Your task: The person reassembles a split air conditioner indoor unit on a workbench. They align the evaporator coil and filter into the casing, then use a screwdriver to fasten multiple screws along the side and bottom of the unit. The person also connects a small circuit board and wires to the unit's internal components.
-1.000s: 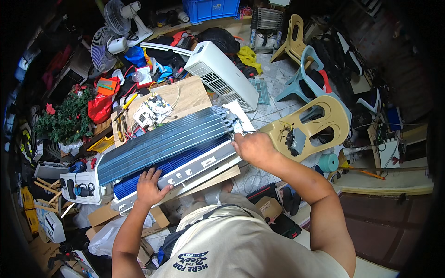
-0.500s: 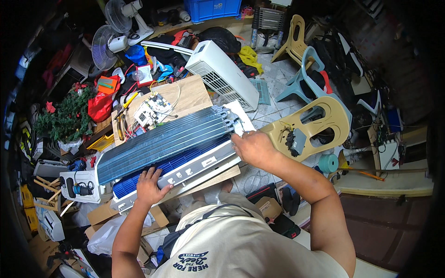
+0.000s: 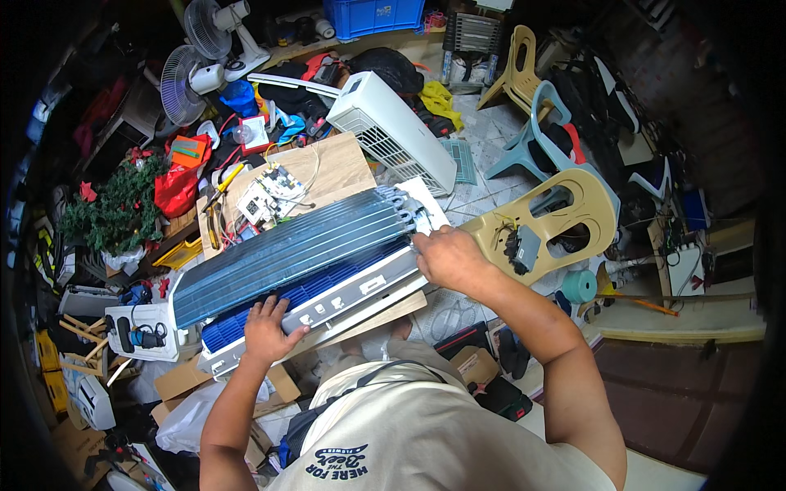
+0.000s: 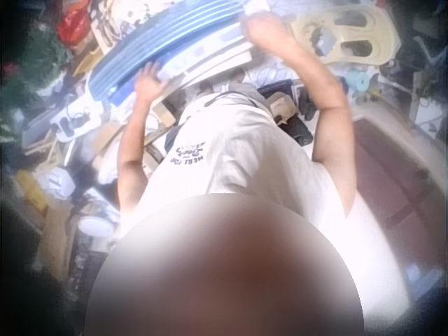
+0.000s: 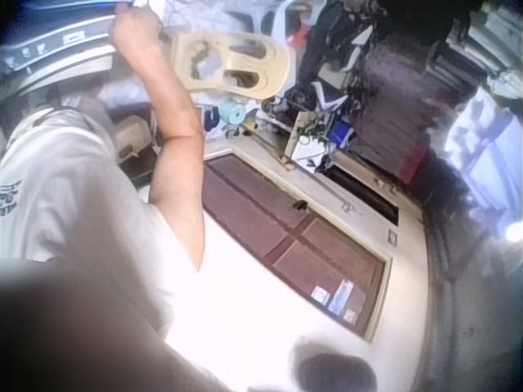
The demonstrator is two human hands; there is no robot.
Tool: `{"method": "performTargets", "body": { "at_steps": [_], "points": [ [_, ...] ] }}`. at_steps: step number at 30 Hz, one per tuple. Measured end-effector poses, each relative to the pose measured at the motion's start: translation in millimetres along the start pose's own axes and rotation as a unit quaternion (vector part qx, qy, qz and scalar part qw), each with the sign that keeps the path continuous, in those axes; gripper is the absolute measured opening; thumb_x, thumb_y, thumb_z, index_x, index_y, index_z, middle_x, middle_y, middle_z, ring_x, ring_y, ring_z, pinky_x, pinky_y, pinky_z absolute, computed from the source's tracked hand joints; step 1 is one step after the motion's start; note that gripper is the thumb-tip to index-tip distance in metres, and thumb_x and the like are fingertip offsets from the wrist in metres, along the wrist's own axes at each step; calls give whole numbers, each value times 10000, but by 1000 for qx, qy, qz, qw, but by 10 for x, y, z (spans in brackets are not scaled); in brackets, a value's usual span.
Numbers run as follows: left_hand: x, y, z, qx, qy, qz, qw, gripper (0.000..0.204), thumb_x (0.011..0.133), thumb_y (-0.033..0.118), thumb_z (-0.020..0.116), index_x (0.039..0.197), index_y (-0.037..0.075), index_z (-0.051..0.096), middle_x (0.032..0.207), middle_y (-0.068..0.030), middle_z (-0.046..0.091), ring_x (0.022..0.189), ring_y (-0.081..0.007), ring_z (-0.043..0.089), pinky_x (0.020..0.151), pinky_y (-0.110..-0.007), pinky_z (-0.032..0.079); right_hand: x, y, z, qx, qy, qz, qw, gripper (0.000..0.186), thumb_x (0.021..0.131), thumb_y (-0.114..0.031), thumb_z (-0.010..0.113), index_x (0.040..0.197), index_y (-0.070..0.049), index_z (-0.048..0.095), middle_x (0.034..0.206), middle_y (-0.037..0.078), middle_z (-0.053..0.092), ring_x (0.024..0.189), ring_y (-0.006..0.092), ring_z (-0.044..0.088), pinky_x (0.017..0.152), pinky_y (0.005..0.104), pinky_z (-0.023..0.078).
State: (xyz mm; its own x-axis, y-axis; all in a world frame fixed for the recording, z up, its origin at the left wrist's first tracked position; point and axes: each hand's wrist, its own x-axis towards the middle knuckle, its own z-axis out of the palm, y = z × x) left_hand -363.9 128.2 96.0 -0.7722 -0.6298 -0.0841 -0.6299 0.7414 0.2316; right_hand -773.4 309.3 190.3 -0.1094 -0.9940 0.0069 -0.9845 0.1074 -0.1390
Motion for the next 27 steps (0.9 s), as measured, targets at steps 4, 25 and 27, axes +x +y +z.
{"method": "performTargets", "body": {
  "at_steps": [4,25,27],
  "points": [
    [2,-19,18,-15,-4,-4,1000,877,820,727,767,1404,74,720,1478,-259,650,1292,-526,616,1148,-609,466,-15,-85,-25,21,-9,78,997,217,966,-262,689,1007,-50,697,831,194,757,844,407,754,772,542,614],
    [-17,-49,-65,-37,-36,-5,999,917,876,770,694,1462,65,672,1532,-257,601,1362,-506,565,1166,-665,423,59,-565,-202,37,-11,284,958,348,975,-358,708,1159,-66,752,980,253,785,975,458,753,916,564,585],
    [-19,-52,-76,-41,-35,-6,999,922,877,778,687,1461,64,674,1530,-257,602,1369,-506,559,1169,-664,420,35,-615,-466,28,-27,267,963,336,981,-364,709,1172,-92,758,996,233,790,979,452,751,910,558,586]
  ]
}}
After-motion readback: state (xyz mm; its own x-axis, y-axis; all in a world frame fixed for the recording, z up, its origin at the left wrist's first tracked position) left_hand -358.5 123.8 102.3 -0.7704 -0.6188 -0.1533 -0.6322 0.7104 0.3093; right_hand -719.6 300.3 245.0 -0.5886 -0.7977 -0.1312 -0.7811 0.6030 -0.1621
